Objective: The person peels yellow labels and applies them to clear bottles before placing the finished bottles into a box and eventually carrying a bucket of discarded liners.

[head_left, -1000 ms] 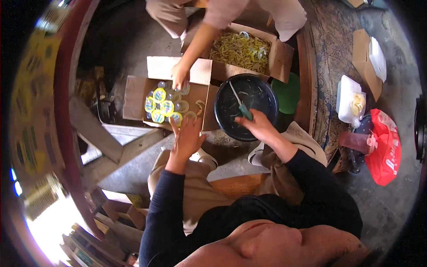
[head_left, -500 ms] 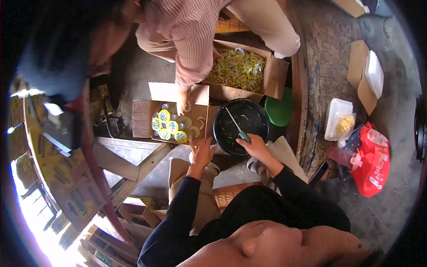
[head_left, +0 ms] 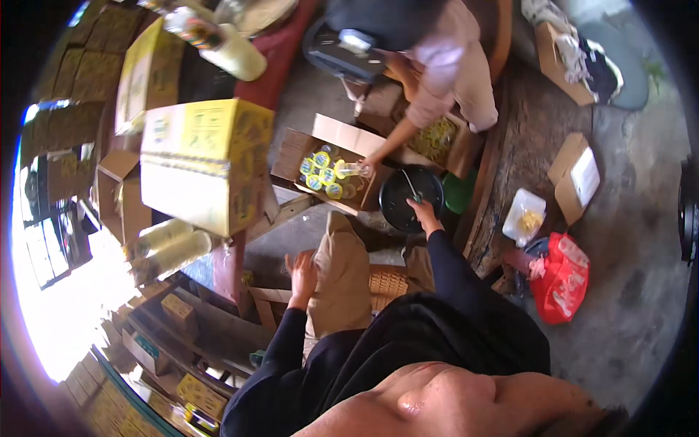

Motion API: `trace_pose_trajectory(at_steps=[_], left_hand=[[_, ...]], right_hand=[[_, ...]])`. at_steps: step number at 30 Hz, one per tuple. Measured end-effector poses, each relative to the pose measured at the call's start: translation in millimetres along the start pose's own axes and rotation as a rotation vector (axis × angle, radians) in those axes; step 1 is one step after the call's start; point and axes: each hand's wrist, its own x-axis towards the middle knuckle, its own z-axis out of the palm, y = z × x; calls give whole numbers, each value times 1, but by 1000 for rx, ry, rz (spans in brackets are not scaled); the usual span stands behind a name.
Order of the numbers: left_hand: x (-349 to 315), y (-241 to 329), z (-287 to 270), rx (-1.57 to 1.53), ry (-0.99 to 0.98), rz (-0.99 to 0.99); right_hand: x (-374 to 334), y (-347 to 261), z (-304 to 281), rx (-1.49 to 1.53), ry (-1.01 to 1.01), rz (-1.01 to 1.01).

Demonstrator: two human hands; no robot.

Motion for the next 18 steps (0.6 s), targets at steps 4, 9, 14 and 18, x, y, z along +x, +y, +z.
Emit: trace_pose_trajectory(at_steps=[4,9,14,18], left_hand=[[-72,-42,-51,55,120,-269],[-165,-108,-36,-42,83,-645],[-202,-133,-33,-44,37,-798],[-196,-155,-48,-64,49,-841]], right_hand=[[12,-2,-8,16,133,-110],[-16,-17,-41,38,219,-139],[-85,-81,-56,154,153,-24],[-137,-122,-66,213,235,92]])
